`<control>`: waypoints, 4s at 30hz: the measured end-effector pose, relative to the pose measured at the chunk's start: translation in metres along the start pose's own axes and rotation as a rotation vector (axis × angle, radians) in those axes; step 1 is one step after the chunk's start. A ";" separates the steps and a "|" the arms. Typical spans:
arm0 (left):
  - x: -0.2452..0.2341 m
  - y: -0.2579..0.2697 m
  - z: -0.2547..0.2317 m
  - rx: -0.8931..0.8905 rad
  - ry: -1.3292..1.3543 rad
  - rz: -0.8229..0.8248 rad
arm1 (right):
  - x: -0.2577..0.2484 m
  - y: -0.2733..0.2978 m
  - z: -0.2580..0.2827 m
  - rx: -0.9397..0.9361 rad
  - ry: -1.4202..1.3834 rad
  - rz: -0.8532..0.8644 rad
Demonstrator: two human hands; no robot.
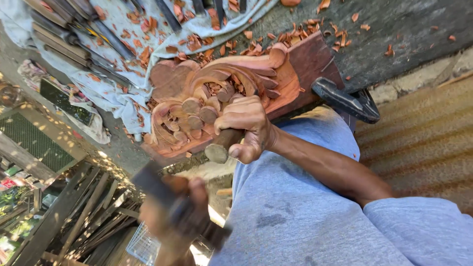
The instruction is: The recorder is carving an intricate floral design into a piece of wood using a hammer and various chisels.
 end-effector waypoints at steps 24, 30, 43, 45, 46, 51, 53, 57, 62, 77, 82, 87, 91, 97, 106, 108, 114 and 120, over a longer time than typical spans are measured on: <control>0.005 0.019 0.048 -0.281 0.244 0.081 | 0.011 0.007 0.031 -0.038 0.453 0.027; -0.035 0.044 0.054 -0.546 0.047 -0.152 | 0.038 0.033 0.038 0.105 0.509 0.056; -0.041 0.010 0.023 -0.517 -0.017 0.001 | 0.017 0.002 0.005 0.016 0.184 -0.074; -0.041 0.010 0.022 -0.515 -0.011 0.002 | 0.015 0.002 0.003 0.031 0.173 -0.069; -0.041 0.010 0.021 -0.515 -0.005 0.002 | 0.014 0.001 0.003 0.047 0.163 -0.062; -0.040 0.011 0.018 -0.531 -0.059 0.036 | 0.010 0.006 0.003 0.041 0.101 -0.056; -0.024 0.012 0.018 -0.521 -0.050 0.027 | 0.005 0.004 0.002 0.038 0.078 -0.065; 0.002 0.001 0.024 -0.197 0.158 -0.095 | -0.003 0.009 0.001 -0.002 0.024 -0.088; 0.021 -0.014 0.001 0.011 -0.002 0.220 | -0.008 0.016 -0.001 0.010 -0.036 -0.100; 0.023 0.033 0.024 0.232 -0.397 0.118 | -0.010 0.023 -0.004 -0.047 -0.120 -0.097; 0.034 0.039 0.036 -0.397 0.091 0.001 | -0.011 0.020 -0.006 -0.053 -0.048 -0.091; 0.005 0.001 0.040 -0.107 -0.091 0.111 | -0.004 0.021 0.010 -0.046 0.171 -0.133; -0.037 0.035 0.065 -0.301 -0.103 -0.076 | 0.035 0.036 0.042 0.066 0.113 -0.057; -0.042 0.025 0.039 -0.485 -0.193 -0.052 | 0.022 0.019 0.010 0.002 0.157 -0.217; -0.032 0.010 0.025 -0.407 -0.277 0.074 | 0.011 0.023 0.003 -0.004 0.146 -0.266; -0.032 0.011 0.028 -0.415 -0.279 0.083 | 0.011 0.024 0.002 -0.015 0.124 -0.263; -0.022 0.028 0.033 -0.411 -0.154 0.017 | 0.004 0.028 0.003 -0.031 0.034 -0.249; 0.014 -0.003 0.019 -0.050 0.095 -0.009 | -0.003 0.035 0.000 -0.064 -0.046 -0.240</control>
Point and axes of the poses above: each hand's wrist, its own y-axis away from the middle knuckle, its own x-axis out of the palm, z = x × y, the point moved 5 cm from there along -y, towards the middle knuckle, and after that the axes turned 7 degrees about x, right-handed, at the moved point
